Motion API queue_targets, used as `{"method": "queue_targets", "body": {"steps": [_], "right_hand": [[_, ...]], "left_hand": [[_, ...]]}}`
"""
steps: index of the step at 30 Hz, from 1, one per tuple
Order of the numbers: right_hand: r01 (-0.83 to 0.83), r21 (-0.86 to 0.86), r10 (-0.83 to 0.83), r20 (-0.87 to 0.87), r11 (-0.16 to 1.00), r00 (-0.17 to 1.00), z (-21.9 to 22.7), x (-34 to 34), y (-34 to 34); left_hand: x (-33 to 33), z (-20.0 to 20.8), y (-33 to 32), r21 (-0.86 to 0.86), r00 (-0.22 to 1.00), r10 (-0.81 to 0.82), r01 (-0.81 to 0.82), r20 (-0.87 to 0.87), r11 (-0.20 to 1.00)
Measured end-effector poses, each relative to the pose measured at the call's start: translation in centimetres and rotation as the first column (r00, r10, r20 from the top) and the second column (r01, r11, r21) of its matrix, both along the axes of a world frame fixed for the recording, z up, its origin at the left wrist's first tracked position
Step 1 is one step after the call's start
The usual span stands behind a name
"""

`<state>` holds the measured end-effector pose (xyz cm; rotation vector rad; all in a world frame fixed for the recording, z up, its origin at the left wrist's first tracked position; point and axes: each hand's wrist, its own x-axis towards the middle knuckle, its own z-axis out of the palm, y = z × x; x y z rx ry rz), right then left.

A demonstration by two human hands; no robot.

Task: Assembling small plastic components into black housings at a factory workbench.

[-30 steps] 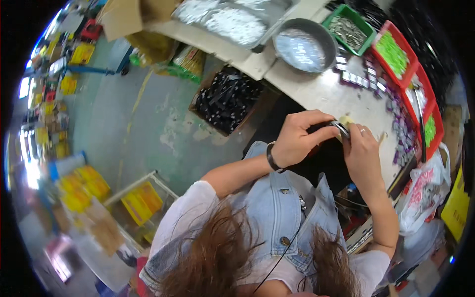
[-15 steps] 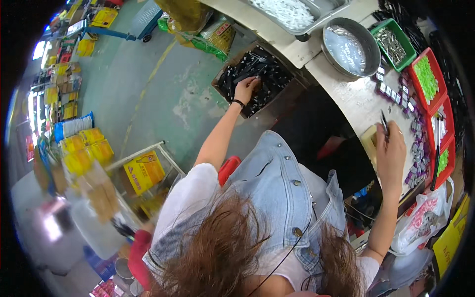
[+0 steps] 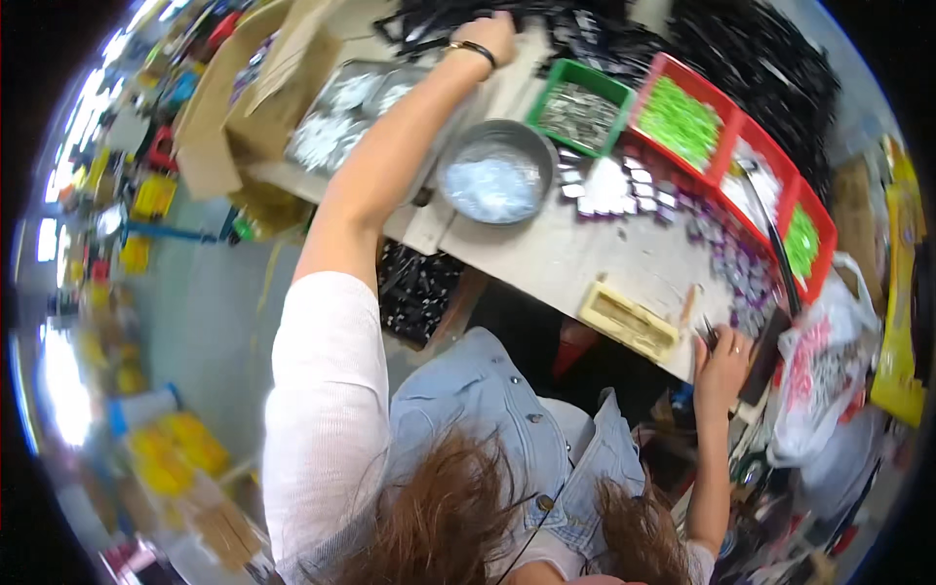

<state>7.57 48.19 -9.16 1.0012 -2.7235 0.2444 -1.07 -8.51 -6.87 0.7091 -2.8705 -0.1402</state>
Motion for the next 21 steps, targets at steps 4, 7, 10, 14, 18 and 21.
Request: {"method": "queue_targets", "body": {"steps": [4, 7, 10, 14, 18, 21], "right_hand": [[0.006, -0.077, -0.012, -0.082, 0.997, 0.997, 1.5, -0.5, 0.5], [-0.08, -0.245, 0.086, 0.015, 0.966, 0.996, 2.7, -2.0, -1.5], [-0.008, -0.506, 0.197, 0.321, 0.862, 0.927, 3.1, -4.4, -7.1], [-0.376, -0.322, 0.411, 0.046, 0.869, 0.91, 2.0, -8.1, -12.1], [-0.395, -0.246, 0.376, -0.122, 0.885, 0.918, -0.2, -7.7, -12.3], [-0.401, -0.244, 0.42, 0.028, 0.883, 0.907, 0.1, -6.9, -12.8]], "left_hand": [[-4.1, -0.9, 1.6, 0.047, 0.994, 0.094, -0.097, 0.062, 0.994], [-4.5, -1.3, 1.0, 0.072, 0.989, 0.146, -0.148, 0.03, 0.986], [-1.9, 0.0, -0.5, 0.09, 0.974, 0.139, -0.125, -0.177, 0.988], [5.8, 6.5, 7.7, 0.519, 0.795, -0.012, 0.407, -0.606, 0.752], [15.5, 8.3, 20.8, 0.594, 0.692, -0.166, 0.699, -0.703, 0.398], [21.3, 3.2, 26.3, 0.621, 0.666, -0.34, 0.745, -0.664, 0.245]]}}
